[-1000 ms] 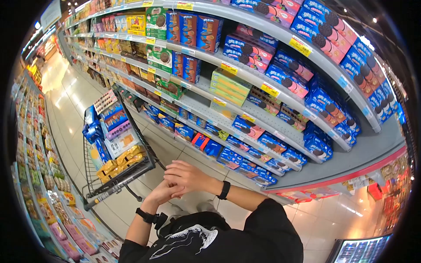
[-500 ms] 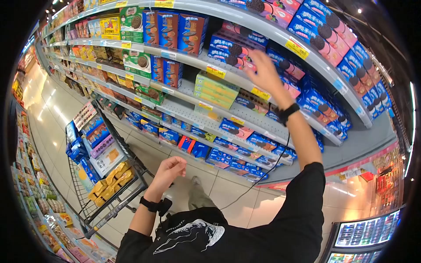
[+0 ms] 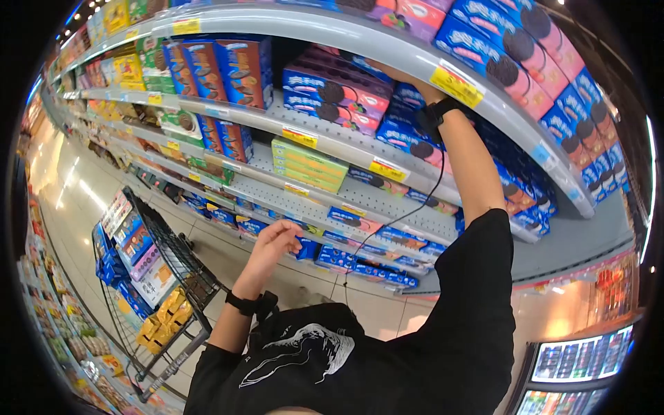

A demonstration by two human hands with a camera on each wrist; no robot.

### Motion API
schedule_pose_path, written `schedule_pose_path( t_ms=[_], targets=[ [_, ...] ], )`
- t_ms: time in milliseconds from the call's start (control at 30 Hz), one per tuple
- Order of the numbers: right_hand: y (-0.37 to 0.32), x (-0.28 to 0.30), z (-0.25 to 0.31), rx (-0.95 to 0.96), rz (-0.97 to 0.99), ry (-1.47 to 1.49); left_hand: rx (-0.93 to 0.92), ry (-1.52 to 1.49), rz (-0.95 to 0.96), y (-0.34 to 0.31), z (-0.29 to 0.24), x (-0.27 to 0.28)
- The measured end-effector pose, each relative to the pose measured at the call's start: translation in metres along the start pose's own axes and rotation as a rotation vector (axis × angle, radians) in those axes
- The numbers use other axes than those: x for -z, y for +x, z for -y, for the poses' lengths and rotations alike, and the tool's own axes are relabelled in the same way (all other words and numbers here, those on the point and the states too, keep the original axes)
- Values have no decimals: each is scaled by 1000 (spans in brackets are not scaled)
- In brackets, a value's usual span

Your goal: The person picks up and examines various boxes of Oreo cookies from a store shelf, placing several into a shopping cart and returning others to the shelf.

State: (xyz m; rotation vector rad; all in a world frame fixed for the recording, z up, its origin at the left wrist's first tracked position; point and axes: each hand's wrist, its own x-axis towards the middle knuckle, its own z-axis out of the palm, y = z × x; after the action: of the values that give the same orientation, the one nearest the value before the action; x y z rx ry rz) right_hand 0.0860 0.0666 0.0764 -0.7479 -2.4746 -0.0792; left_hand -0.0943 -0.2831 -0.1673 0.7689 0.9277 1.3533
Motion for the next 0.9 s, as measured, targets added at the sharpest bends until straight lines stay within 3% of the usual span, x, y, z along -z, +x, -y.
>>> schedule_pose_path(
  t_ms=[133,200,267,333,400,467,533,600,667,733,767,800,867,900],
  targets=[
    [-25,15,33,-31,-25,99,42,62,11,8,-10,-2],
    [-50,23,60,-264,-40,298,16,90,74,12,-13,-1],
    [-77,21,60,-215,-101,323,20,54,116,13,-20,-5],
    [-103,40,93,-595,132,388,-45,116,148,13,-27,-8],
    [-142,32,109,-486,54,491,-27,165,205,11,-34,-10],
    [-180,23,147,-530,14,495,-177,209,281,11,-42,-22],
    [-214,4,187,-604,36,611,-168,258,328,12,-47,-34],
    [-249,-24,222,-640,30,761,-357,95,328,11,-35,-48],
    [-281,-60,240,-509,-2,678,-371,38,421,8,-28,-50],
    [-292,-52,257,-547,311,632,-236,165,304,8,-20,-42],
    [-298,-49,251,-364,444,475,-234,274,306,8,-22,-35],
    [-295,-43,249,-372,442,475,-229,275,312,10,-29,-30],
    [-280,-22,253,-328,638,325,-283,771,403,16,-48,-24],
    [-271,-11,258,-298,413,309,-558,886,380,15,-57,-29]
  ],
)
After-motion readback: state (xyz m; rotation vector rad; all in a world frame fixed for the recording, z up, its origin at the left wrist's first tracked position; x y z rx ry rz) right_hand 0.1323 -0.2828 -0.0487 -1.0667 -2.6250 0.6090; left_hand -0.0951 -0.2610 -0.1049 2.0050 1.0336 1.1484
